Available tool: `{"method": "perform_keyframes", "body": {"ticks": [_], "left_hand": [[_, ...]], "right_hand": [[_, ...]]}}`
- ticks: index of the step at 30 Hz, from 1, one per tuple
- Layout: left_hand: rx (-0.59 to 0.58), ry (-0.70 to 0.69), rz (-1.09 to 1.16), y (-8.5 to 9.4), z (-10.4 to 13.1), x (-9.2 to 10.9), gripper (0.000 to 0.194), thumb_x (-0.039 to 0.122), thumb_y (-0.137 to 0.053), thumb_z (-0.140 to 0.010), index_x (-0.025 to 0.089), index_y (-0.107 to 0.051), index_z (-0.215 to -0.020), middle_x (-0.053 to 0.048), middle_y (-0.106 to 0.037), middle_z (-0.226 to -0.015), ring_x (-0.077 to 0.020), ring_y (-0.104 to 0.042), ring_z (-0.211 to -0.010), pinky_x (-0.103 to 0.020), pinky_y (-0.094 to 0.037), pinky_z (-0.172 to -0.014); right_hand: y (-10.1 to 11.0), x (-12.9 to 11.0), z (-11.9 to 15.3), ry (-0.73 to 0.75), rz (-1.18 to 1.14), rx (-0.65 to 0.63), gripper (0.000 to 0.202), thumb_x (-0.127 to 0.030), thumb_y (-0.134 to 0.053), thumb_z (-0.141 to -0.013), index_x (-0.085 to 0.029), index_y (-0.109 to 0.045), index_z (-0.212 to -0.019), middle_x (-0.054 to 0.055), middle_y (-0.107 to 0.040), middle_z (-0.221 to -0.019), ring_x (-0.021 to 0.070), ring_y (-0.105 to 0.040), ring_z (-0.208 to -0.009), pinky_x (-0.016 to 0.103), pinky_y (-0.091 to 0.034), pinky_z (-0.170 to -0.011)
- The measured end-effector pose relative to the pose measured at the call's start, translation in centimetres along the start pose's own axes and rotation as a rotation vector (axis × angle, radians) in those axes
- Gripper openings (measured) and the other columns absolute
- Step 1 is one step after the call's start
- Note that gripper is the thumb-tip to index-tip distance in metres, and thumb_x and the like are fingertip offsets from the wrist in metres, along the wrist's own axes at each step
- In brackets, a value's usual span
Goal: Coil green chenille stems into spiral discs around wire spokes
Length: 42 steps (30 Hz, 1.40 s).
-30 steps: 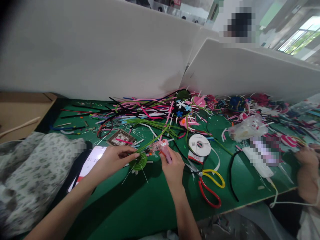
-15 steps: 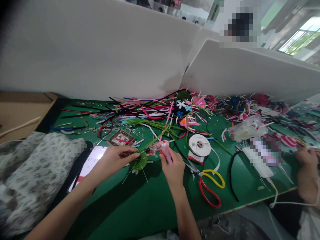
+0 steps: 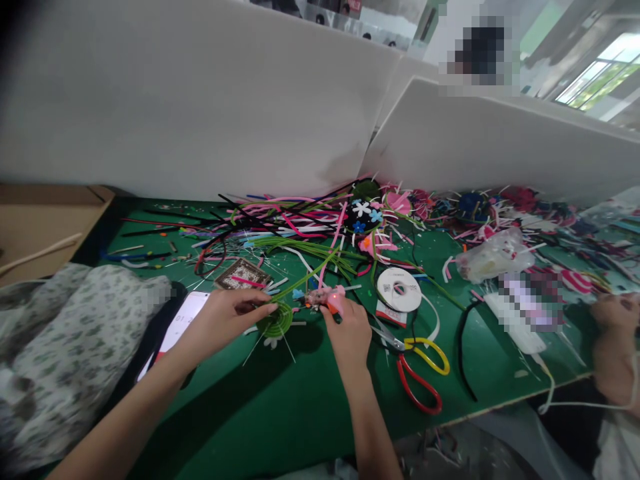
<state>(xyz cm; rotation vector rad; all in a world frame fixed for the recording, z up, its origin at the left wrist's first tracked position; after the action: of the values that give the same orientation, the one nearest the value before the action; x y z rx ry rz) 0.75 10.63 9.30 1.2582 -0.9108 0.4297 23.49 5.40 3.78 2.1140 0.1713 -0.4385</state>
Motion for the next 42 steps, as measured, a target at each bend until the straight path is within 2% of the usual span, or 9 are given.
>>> {"method": "perform_keyframes", "body": {"ticks": [5, 7, 9, 13, 16, 18, 25, 34, 42], "left_hand": [[-0.038, -0.035, -0.016, -0.3, 0.1, 0.1, 0.024, 0.039, -0.058, -0.084, 0.021, -0.073, -0.088, -0.002, -0.075, -0.083, -0.0174, -0.066, -0.067, -0.027, -0.047, -0.062], [-0.054, -0.053, -0.036, -0.4, 0.1, 0.1, 0.024, 0.039, -0.058, -0.084, 0.022, -0.073, -0.089, -0.002, -0.074, -0.083, -0.0176, -0.065, -0.067, -0.027, -0.046, -0.062], [-0.063, -0.063, -0.041, -0.4, 0.2, 0.1, 0.024, 0.039, -0.058, -0.084, 0.022, -0.073, -0.089, -0.002, -0.074, -0.082, -0.0174, -0.065, -0.067, -0.027, -0.045, -0.062], [-0.072, -0.069, -0.011, -0.2, 0.4, 0.3, 0.023, 0.038, -0.057, -0.085, 0.022, -0.073, -0.089, -0.001, -0.074, -0.081, -0.0161, -0.063, -0.067, -0.025, -0.043, -0.061], [-0.104, -0.083, 0.018, -0.2, 0.6, 0.6, 0.022, 0.038, -0.057, -0.085, 0.023, -0.073, -0.087, 0.0, -0.073, -0.079, -0.0151, -0.062, -0.066, -0.024, -0.042, -0.059], [-0.121, -0.087, 0.035, -0.2, 0.7, 0.7, 0.021, 0.037, -0.058, -0.084, 0.023, -0.074, -0.085, 0.001, -0.073, -0.077, -0.0144, -0.061, -0.065, -0.023, -0.041, -0.058], [-0.13, -0.081, 0.041, -0.2, 0.7, 0.7, 0.023, 0.039, -0.058, -0.084, 0.022, -0.074, -0.084, 0.0, -0.072, -0.076, -0.0145, -0.061, -0.064, -0.024, -0.04, -0.057], [-0.137, -0.091, 0.025, -0.3, 0.6, 0.7, 0.022, 0.037, -0.059, -0.083, 0.022, -0.074, -0.082, 0.0, -0.071, -0.072, -0.0137, -0.058, -0.061, -0.023, -0.037, -0.054], [-0.148, -0.09, 0.031, -0.6, 0.5, 0.5, 0.023, 0.038, -0.058, -0.083, 0.022, -0.074, -0.084, -0.001, -0.072, -0.074, -0.0149, -0.06, -0.064, -0.023, -0.039, -0.056]], "right_hand": [[2.3, -2.2, -1.3, 0.134, -0.147, 0.087, 0.025, -0.03, -0.055, -0.089, -0.018, -0.067, -0.108, 0.012, -0.069, -0.104, 0.0243, -0.059, -0.099, 0.04, -0.047, -0.087], [3.5, -4.0, -2.2, 0.212, -0.257, 0.052, 0.023, -0.025, -0.055, -0.089, -0.023, -0.067, -0.108, 0.009, -0.068, -0.107, 0.0237, -0.058, -0.102, 0.041, -0.046, -0.09], [4.2, -5.6, -3.0, 0.247, -0.386, -0.04, 0.018, -0.026, -0.056, -0.089, -0.025, -0.07, -0.099, 0.007, -0.07, -0.098, 0.0222, -0.061, -0.096, 0.041, -0.047, -0.087], [3.2, -7.0, -4.1, 0.175, -0.622, -0.377, 0.016, -0.035, -0.062, -0.086, -0.023, -0.072, -0.081, 0.005, -0.071, -0.083, 0.02, -0.063, -0.083, 0.037, -0.048, -0.081], [1.9, -7.1, -4.3, 0.131, -0.716, -0.601, 0.02, -0.038, -0.062, -0.085, -0.022, -0.073, -0.081, 0.003, -0.07, -0.082, 0.018, -0.063, -0.079, 0.034, -0.048, -0.079], [1.5, -7.1, -4.5, 0.134, -0.758, -0.67, 0.019, -0.037, -0.063, -0.085, -0.022, -0.073, -0.084, 0.002, -0.069, -0.082, 0.017, -0.062, -0.079, 0.032, -0.047, -0.078], [1.7, -8.1, -4.5, 0.226, -0.773, -0.715, 0.018, -0.037, -0.062, -0.085, -0.02, -0.07, -0.085, 0.001, -0.065, -0.081, 0.0158, -0.058, -0.08, 0.03, -0.045, -0.076], [1.4, -7.8, -4.5, 0.23, -0.75, -0.688, 0.021, -0.037, -0.056, -0.089, -0.02, -0.065, -0.082, 0.002, -0.064, -0.081, 0.0153, -0.058, -0.078, 0.029, -0.045, -0.074], [0.8, -7.4, -4.0, 0.201, -0.663, -0.786, 0.023, -0.039, -0.05, -0.092, -0.022, -0.065, -0.088, 0.0, -0.063, -0.085, 0.0143, -0.059, -0.081, 0.025, -0.045, -0.071]]}}
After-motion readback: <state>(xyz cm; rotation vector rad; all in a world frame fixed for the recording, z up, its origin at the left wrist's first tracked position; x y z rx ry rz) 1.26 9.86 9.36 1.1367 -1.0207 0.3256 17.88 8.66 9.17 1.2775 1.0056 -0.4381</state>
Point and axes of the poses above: each hand's wrist, its own z-axis away from the middle knuckle, its own y-axis out of the back of the hand, x = y × z, the point moved 6 cm from there along -z, towards the middle knuckle
